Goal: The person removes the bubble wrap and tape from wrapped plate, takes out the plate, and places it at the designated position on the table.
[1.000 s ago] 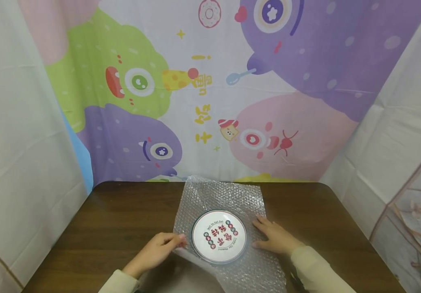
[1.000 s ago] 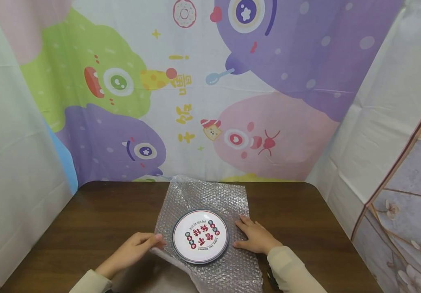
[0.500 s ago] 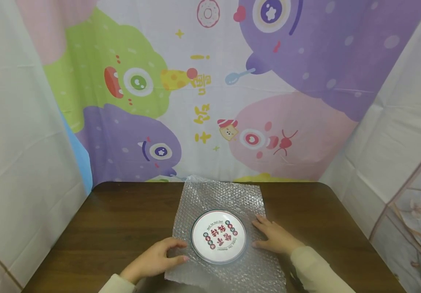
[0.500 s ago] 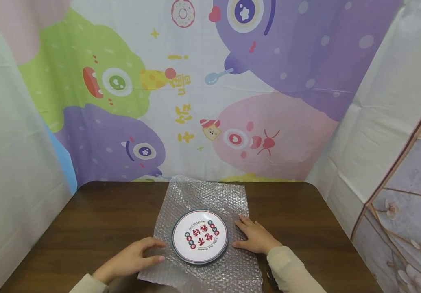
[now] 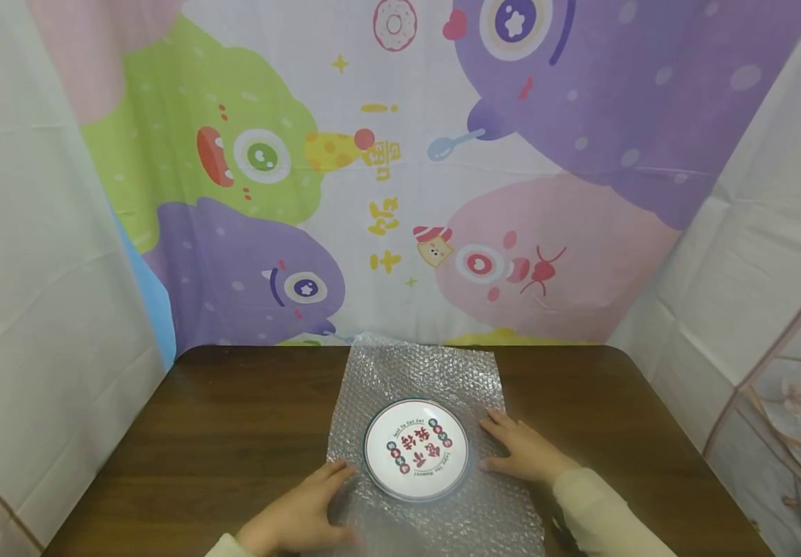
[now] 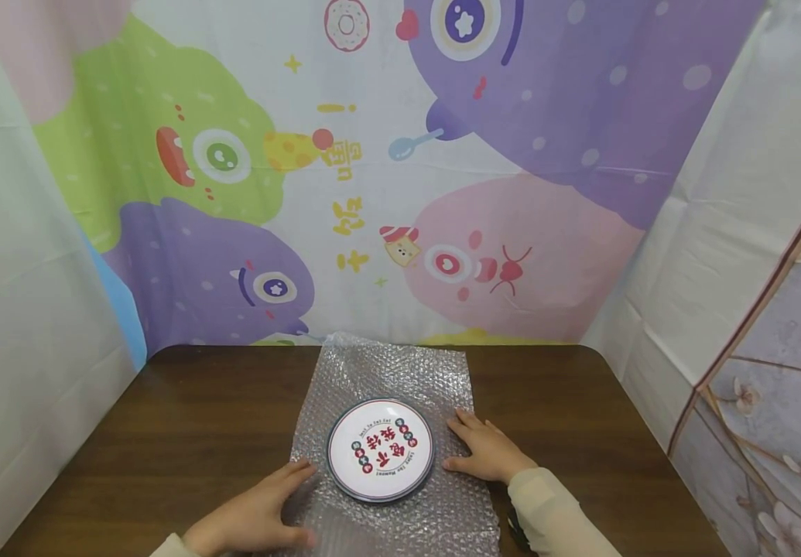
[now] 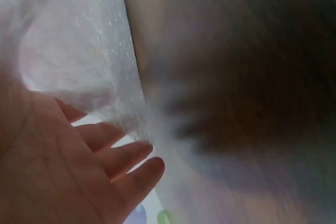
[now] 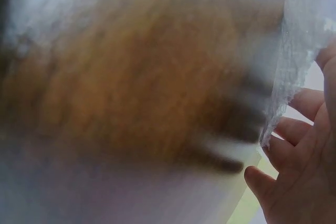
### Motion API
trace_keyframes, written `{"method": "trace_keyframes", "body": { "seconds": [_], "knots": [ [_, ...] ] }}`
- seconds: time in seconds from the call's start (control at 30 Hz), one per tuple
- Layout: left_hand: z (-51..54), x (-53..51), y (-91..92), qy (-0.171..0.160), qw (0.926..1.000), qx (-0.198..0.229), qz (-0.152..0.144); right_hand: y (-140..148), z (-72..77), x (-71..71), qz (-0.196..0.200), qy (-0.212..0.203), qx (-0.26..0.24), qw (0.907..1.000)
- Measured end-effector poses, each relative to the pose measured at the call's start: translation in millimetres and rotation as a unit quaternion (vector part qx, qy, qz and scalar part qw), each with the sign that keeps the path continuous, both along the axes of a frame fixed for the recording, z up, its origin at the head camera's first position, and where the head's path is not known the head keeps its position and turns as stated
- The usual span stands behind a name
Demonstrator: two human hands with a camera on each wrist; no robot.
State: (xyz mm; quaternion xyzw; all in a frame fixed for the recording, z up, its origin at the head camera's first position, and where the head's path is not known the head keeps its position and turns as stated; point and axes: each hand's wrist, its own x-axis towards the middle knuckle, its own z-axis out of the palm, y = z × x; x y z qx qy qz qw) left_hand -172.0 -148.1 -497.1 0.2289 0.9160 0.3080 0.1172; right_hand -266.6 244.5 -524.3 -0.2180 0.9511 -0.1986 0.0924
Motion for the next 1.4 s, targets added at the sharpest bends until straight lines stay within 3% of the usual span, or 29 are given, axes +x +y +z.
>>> {"method": "trace_keyframes", "body": {
  "seconds": [0.13,0.3,0.57,0.83,1.17,1.4],
  "knots": [
    [-6.4,2.6,3.2,0.021,0.9992,-0.034,0.009,0,0.8,-0.1,0.001,-0.002,-0.002,1.0],
    [-12.7,3.2,4.9,0.033,0.9969,-0.071,-0.004,-1,0.8,-0.2,0.002,-0.003,-0.007,1.0],
    [-14.2,4.7,7.9,0.043,0.9935,-0.104,-0.014,-1,-0.7,-0.4,0.0,0.001,-0.007,1.0],
    [-14.1,4.5,9.0,0.042,0.9944,-0.097,-0.008,-1,-1.9,0.1,-0.004,0.002,-0.009,0.9999],
    [-16.7,-5.3,15.4,0.029,0.9978,-0.046,0.037,-2,-3.8,0.5,-0.018,0.005,-0.006,0.9998],
    [-20.1,-7.4,18.4,0.025,0.9974,-0.051,0.044,-2,-2.2,1.7,-0.022,0.009,-0.021,0.9995]
  ]
}}
